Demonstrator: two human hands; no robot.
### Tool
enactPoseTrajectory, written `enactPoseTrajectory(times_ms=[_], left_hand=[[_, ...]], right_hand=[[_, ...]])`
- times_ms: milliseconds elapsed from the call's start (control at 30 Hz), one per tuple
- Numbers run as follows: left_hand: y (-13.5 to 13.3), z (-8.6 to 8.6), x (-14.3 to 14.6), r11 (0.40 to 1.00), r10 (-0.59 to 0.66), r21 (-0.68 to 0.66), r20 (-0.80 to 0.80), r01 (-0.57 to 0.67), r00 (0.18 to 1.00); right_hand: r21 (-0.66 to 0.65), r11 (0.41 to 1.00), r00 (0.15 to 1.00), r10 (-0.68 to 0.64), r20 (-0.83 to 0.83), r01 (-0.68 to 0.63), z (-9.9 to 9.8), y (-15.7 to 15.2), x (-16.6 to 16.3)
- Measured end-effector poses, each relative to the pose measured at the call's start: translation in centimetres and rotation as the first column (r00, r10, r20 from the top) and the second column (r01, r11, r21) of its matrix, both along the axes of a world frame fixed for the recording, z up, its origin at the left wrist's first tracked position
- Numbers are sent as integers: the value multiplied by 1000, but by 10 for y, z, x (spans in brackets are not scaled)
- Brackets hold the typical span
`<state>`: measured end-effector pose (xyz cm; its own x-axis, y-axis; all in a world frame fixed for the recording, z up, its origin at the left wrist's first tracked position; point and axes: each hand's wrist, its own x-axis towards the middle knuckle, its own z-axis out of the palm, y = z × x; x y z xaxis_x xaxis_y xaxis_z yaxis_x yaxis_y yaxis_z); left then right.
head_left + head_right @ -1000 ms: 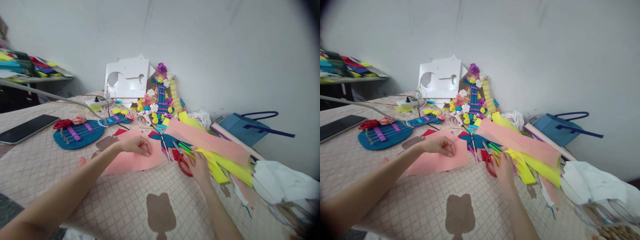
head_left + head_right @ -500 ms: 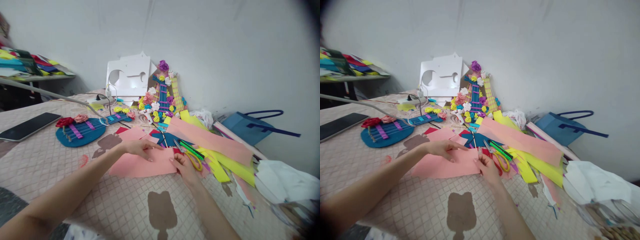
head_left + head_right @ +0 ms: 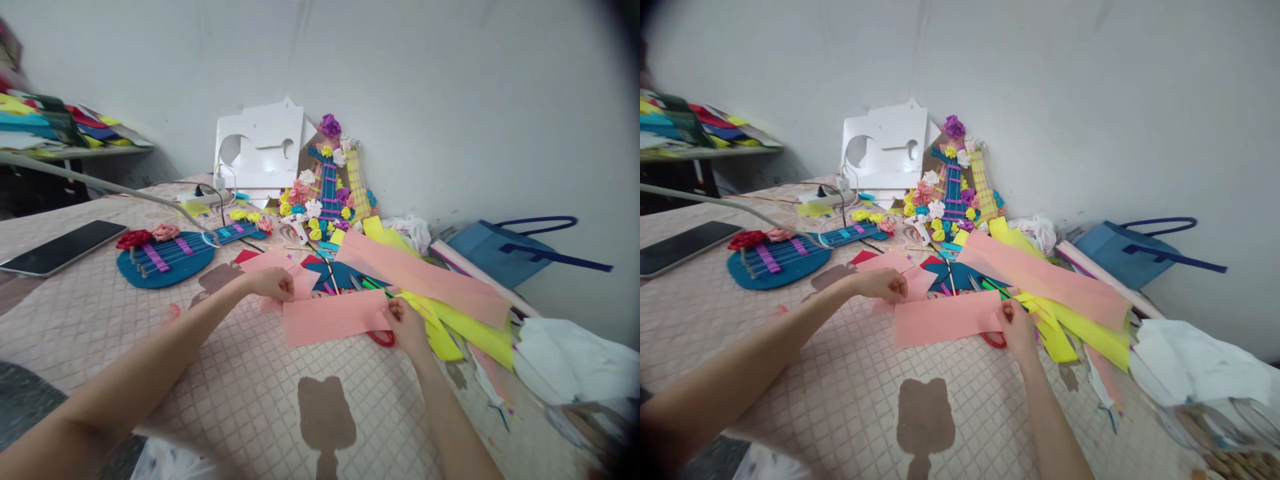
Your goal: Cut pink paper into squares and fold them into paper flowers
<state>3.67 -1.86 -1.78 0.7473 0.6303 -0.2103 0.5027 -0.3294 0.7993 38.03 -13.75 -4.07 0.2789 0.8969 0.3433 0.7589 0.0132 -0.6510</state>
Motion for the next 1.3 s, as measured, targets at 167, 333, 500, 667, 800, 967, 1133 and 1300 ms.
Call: enactPoseTrajectory(times_ms=[167,333,500,667,800,967,1133,1300], left_hand=[[-9,-3,11,992,62,113,-52,-56,997],[-12,-1,14,966,133,232,-49,-118,990],[-10,-1,10,937,193,294,11,-188,981],[-13,1,13,946,206,233,112,-227,972],[-19,3,21,994,97,36,146,-103,984],[-22,-1,22,993,104,-66,148,-95,983],[-22,-8,9,984,177,-53,109,-173,978],[-24,-7,5,971,238,-7,74,-238,969]], right_hand=[[-15,1000,993,2,119,0,-2,0,4],[33,999,975,-32,221,25,3,-2,4],[92,991,950,-115,290,92,9,-6,-6],[147,982,926,-166,339,122,16,-12,-26],[151,988,939,-41,342,-12,22,-15,-56],[33,963,907,239,347,-266,20,-13,-107],[-84,895,842,441,310,-438,7,-4,-147],[-116,869,825,493,278,-480,-5,6,-165]])
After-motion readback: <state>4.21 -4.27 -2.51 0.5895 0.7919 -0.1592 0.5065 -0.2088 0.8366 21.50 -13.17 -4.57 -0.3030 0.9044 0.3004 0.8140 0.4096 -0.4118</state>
